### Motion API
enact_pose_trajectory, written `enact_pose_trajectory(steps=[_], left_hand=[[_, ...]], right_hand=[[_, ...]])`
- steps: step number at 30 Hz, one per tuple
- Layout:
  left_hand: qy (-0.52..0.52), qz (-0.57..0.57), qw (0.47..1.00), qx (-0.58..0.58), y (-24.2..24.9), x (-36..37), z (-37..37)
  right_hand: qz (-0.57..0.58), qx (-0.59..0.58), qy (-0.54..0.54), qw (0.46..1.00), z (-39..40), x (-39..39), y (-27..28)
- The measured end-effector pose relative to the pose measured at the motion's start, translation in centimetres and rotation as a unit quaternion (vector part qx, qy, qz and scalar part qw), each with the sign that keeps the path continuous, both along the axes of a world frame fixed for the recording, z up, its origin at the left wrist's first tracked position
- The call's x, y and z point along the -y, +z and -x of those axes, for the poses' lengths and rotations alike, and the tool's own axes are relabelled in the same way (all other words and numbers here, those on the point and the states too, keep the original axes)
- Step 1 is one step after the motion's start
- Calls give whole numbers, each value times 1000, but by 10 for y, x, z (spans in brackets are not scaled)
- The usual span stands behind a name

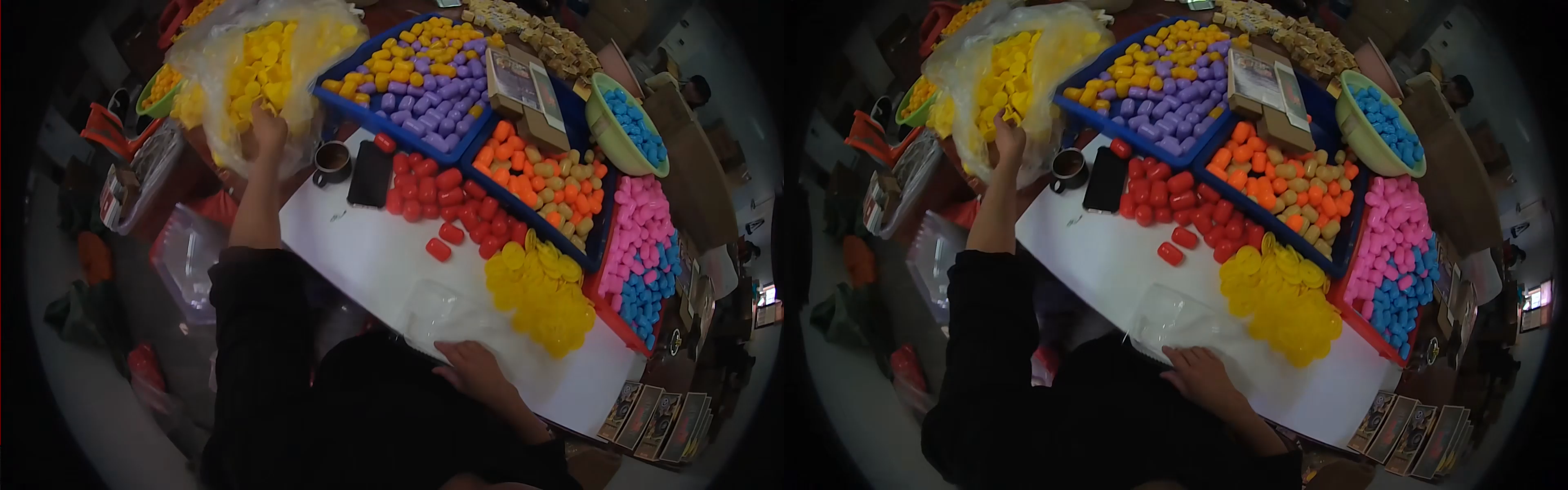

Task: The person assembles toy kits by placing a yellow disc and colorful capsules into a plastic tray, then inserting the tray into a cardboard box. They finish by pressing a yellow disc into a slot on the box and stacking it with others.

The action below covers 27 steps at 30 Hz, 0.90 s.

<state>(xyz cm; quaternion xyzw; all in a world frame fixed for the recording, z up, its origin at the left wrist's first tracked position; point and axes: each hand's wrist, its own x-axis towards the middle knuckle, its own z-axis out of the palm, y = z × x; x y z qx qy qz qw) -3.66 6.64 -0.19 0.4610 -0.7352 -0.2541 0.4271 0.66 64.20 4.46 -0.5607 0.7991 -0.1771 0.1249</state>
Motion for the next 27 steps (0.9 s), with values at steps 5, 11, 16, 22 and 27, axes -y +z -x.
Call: enact_pose_trajectory(steps=[5, 11, 16, 22, 27], left_hand=[[-52, 10, 969, 240, -13, 73, 11], [-58, 29, 921, 384, -49, 95, -15], [-44, -102, 992, -53, -61, 159, -4], [-357, -458, 699, -417, 74, -183, -17], [-612, -425, 664, 67, 57, -359, -73]], right_hand=[[-59, 79, 5, 995, 15, -8, -15], [-66, 68, -36, 995, 8, -13, -21], [-24, 2, -43, 999, 4, -6, -22], [8, -63, -92, 994, -4, 1, -21], [22, -58, -50, 997, -2, -8, -21]])
